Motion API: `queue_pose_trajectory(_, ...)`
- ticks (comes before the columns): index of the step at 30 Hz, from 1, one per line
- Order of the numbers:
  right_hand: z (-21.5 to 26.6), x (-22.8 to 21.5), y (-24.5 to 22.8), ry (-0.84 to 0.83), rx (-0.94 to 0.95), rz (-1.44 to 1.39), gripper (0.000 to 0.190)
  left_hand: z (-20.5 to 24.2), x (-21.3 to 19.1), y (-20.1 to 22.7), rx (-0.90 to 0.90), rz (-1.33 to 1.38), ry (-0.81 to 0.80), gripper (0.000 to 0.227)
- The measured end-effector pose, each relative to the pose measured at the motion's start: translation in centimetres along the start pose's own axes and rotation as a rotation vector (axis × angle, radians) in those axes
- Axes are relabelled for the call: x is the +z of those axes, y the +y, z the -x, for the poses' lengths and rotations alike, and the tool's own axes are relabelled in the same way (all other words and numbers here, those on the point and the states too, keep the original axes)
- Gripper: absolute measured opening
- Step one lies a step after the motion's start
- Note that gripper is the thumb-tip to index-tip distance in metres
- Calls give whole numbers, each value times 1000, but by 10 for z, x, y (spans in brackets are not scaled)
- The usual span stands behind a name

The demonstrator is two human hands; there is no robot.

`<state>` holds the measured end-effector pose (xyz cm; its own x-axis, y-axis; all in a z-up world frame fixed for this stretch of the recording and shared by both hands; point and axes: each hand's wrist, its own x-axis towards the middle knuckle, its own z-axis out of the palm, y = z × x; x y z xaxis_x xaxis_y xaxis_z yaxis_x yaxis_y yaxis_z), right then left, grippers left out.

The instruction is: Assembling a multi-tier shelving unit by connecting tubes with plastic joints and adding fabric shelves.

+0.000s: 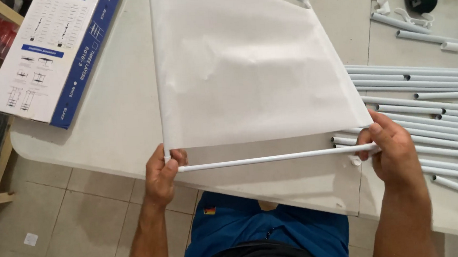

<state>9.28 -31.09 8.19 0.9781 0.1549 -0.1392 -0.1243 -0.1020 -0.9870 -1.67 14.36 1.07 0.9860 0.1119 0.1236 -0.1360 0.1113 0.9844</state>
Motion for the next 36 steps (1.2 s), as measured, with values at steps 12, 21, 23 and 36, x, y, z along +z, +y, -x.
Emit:
queue_pose_trajectory(12,-13,18,80,-78,-58,-329,29,-24,-17,-5,76,-304,205,48)
queue_pose_trajectory(21,-3,29,96,19,-276,-478,41,-17,10,20,-60,-318,304,47)
queue_pose_trajectory(23,-3,28,88,25,-308,-461,40,-18,12,14,-63,-305,317,47)
queue_pose_trajectory(36,3,22,95,89,-353,-386,21,10,11,-27,31,-193,357,44)
